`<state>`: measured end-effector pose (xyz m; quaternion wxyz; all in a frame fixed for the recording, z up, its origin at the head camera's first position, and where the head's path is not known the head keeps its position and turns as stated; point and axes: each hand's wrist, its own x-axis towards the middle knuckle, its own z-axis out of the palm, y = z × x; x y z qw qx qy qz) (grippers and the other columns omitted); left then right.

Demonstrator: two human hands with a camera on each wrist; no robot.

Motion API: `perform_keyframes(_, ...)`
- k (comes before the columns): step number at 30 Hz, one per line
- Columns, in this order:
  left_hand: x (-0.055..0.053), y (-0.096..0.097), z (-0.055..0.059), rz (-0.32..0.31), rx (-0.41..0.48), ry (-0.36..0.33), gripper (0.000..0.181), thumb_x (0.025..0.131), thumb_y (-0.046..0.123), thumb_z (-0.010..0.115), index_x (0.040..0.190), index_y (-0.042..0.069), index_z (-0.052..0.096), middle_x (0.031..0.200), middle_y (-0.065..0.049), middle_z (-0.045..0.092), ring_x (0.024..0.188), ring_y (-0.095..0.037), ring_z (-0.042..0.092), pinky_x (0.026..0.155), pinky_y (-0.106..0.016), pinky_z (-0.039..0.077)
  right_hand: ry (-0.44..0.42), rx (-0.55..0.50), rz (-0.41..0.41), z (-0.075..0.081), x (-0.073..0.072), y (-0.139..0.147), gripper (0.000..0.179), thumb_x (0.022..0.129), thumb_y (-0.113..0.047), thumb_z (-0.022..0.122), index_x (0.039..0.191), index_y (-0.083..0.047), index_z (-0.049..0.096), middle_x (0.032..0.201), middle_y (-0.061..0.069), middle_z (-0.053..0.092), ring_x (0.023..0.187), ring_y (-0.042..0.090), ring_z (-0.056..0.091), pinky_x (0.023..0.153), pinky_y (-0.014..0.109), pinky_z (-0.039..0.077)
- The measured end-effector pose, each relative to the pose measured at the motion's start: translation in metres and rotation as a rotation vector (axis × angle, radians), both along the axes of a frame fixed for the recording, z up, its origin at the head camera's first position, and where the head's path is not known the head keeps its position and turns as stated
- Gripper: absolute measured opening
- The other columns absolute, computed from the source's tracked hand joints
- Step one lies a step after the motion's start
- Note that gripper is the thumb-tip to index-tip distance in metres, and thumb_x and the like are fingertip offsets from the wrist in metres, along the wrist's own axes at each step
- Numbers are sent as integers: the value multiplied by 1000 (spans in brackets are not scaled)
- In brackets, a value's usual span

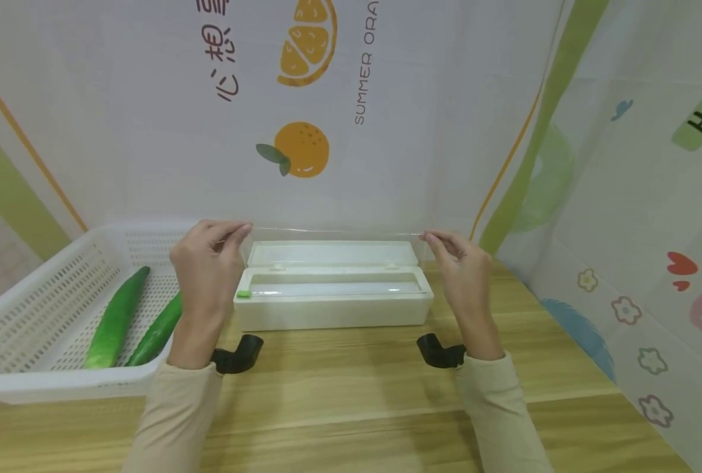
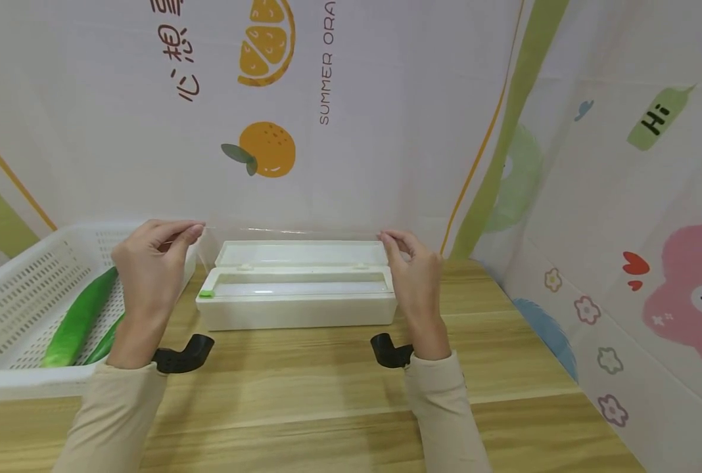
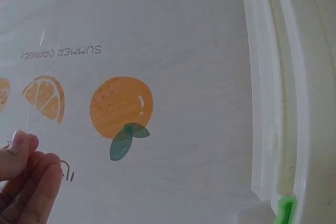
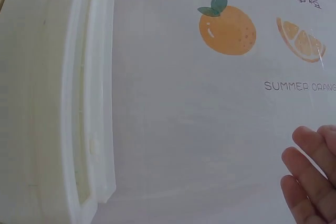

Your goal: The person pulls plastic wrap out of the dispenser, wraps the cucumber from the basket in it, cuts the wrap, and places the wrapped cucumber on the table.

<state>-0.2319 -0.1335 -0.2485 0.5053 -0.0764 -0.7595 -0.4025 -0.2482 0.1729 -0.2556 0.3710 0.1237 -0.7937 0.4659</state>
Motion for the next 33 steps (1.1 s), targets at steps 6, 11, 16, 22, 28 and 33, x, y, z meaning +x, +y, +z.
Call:
perform_keyframes(6, 3, 1, 3, -3, 5, 13, 16, 84, 10, 68, 91, -3, 73, 84, -18, 68, 76, -28, 64, 68, -1, 39, -1, -5, -6, 4, 5, 0, 21, 90, -20, 62, 101, -4, 70, 100, 8, 71, 102, 20, 65, 97, 36, 46)
perform_keyframes(11, 6, 2, 6, -10, 7, 50, 16, 84, 11, 68, 91, -3, 73, 84, -18, 68, 76, -27, 64, 70, -2, 40, 13, -15, -9, 7, 6, 0, 21, 90, -20, 61, 102, -4, 69, 100, 7, 72, 102, 18, 65, 97, 34, 47)
perform_keyframes(16, 10, 3, 9, -16, 26, 67, 16, 84, 11, 67, 91, -2, 73, 85, -18, 68, 77, -23, 62, 72, -3, 42, 36, -9, -9, 9, 8, 0, 21, 91, -20, 61, 101, -4, 70, 99, 8, 72, 101, 17, 66, 92, 27, 48)
perform_keyframes(22, 14, 3, 12, -13, 38, 72, 18, 84, 13, 66, 91, -2, 73, 86, -18, 68, 77, -20, 61, 72, -4, 42, 38, 6, -22, 12, 12, 0, 22, 91, -22, 59, 102, -5, 70, 100, 6, 72, 102, 16, 65, 71, 14, 40)
perform_keyframes(28, 15, 3, 16, 2, 63, 117, 18, 83, 16, 68, 89, 0, 74, 84, -18, 69, 74, 1, 57, 71, -5, 43, 53, 16, -25, 17, 17, 0, 22, 92, -22, 58, 102, -5, 69, 102, 6, 71, 102, 17, 65, 78, 16, 45)
perform_keyframes(33, 17, 2, 17, 1, 67, 129, 18, 82, 16, 69, 88, -1, 74, 83, -19, 69, 73, 14, 50, 70, -6, 43, 72, 20, -30, 19, 19, 0, 22, 92, -21, 58, 101, -5, 69, 100, 6, 71, 102, 17, 65, 92, 28, 49)
